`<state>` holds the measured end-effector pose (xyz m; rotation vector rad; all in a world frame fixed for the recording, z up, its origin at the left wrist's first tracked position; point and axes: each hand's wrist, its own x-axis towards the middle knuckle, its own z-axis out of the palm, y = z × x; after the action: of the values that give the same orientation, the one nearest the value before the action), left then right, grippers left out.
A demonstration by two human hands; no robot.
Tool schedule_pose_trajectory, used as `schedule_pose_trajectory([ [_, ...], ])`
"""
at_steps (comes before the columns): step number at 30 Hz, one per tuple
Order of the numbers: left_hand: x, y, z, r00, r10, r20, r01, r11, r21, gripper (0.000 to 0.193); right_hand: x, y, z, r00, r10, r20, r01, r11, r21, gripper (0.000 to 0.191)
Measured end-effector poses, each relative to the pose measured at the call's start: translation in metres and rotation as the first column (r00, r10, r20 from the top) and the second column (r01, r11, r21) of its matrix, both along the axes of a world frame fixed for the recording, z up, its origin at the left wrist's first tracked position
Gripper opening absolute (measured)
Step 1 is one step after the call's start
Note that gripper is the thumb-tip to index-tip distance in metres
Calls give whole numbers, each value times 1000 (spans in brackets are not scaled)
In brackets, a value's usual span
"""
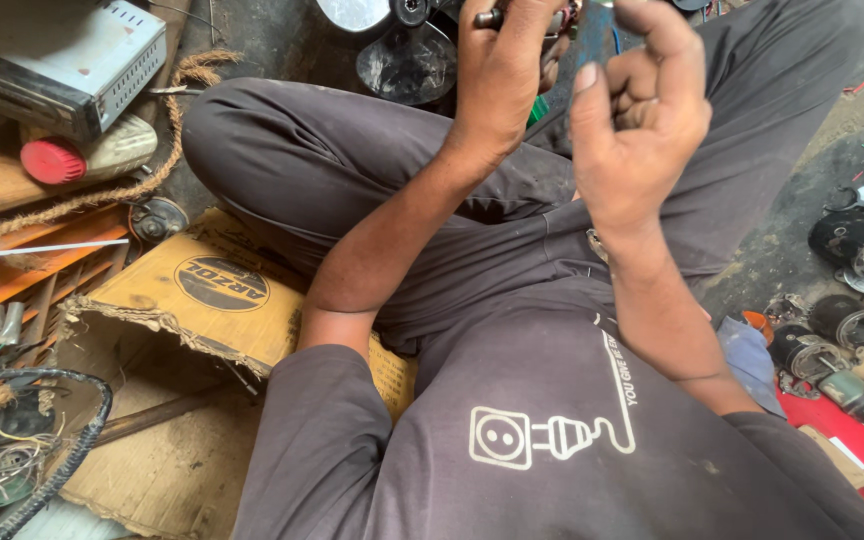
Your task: The person sits cross-legged on the floor and uses pliers to strip and twist wires on a small motor. They then use a screwdriver to tighten a terminal on the motor's green circuit board and use a small file to smooth a metal shaft.
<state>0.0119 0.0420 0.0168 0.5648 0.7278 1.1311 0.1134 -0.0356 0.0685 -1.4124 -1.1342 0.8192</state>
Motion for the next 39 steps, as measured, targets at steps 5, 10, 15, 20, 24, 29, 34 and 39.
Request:
schedule_pose_trajectory([
  [5, 1, 1, -4, 1000, -26, 9, 25, 995, 97, 36, 5, 2, -4, 991, -4, -133, 5, 1000, 4, 29],
  [10, 1, -2, -4, 999, -9, 35, 9, 1000, -2, 31, 4, 1, -7, 999, -11, 46, 8, 998, 63, 32],
  [15, 4, -1, -3, 1000, -17, 8, 17, 999, 45, 36, 8, 1, -5, 1000, -27, 12, 27, 1000, -1, 26],
  [20, 0, 0, -3, 999, -3, -40, 0, 996, -86, 33, 20, 11, 0, 985, -40, -166, 35, 999, -30, 29],
  [24, -3, -1, -2, 998, -21, -63, 27, 995, 92, 38, 23, 18, -2, 998, 8, -57, -2, 995, 99, 24],
  [29, 0, 0, -2, 990, 34, -140, 3, 966, 259, 33, 19, 24, -11, 995, 19, -96, -10, 995, 99, 16],
  [34, 0, 1, -3, 984, 77, -162, -13, 930, 366, 30, 16, 34, -11, 999, 26, -37, -20, 988, 151, 15],
  [39, -2, 5, -9, 987, 87, -137, -43, 953, 299, 30, 6, 18, -3, 982, -17, 190, 5, 998, 61, 24],
])
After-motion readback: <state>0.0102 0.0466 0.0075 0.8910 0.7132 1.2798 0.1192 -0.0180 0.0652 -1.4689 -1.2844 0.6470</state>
